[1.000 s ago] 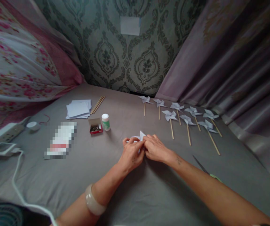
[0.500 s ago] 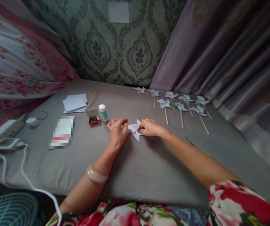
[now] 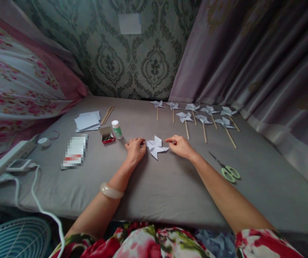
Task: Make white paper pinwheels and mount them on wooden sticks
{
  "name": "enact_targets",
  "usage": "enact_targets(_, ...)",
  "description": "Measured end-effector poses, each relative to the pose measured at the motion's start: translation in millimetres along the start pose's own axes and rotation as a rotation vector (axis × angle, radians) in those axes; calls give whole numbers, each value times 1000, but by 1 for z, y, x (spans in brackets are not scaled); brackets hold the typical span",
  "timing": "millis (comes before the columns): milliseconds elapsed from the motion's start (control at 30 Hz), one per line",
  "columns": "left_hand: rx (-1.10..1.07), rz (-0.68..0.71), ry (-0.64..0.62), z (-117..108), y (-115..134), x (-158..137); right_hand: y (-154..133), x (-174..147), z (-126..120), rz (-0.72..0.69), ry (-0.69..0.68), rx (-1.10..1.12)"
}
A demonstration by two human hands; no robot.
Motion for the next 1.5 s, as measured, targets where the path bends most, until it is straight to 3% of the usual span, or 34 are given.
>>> enact_targets(267,88,-9,-86,4,7,-6,56,-20,7,168,102,247)
enact_targets(633,17,-40,-161,5,25,-37,69,-28,7,167,212,443)
enact_targets(767,-74,-97,-174,-1,21,-40,74,-35,3,171,288,510)
enact_targets(1000,-94,-249,21,-48,-31,-34,77,-49,-8,200,409,476)
enact_targets(1167,-79,-373,208,-82,-86,-34,71,-51,-10,194,407,354)
enact_targets(1333,-41,-461,404,-119,-123,-34,73,-53,-10,236,400,325)
enact_targets(1500,-42,-476,435,-129,-141,-18,75,-52,-8,280,358,340)
Point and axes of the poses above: each hand's wrist, its own x-axis towards the middle knuckle, its own z-axis out of the palm, y = z × x, the point moved 9 cm from there along x, towards the middle knuckle, and after that the axes turned 1 degree about -y, right-handed, at the moved point
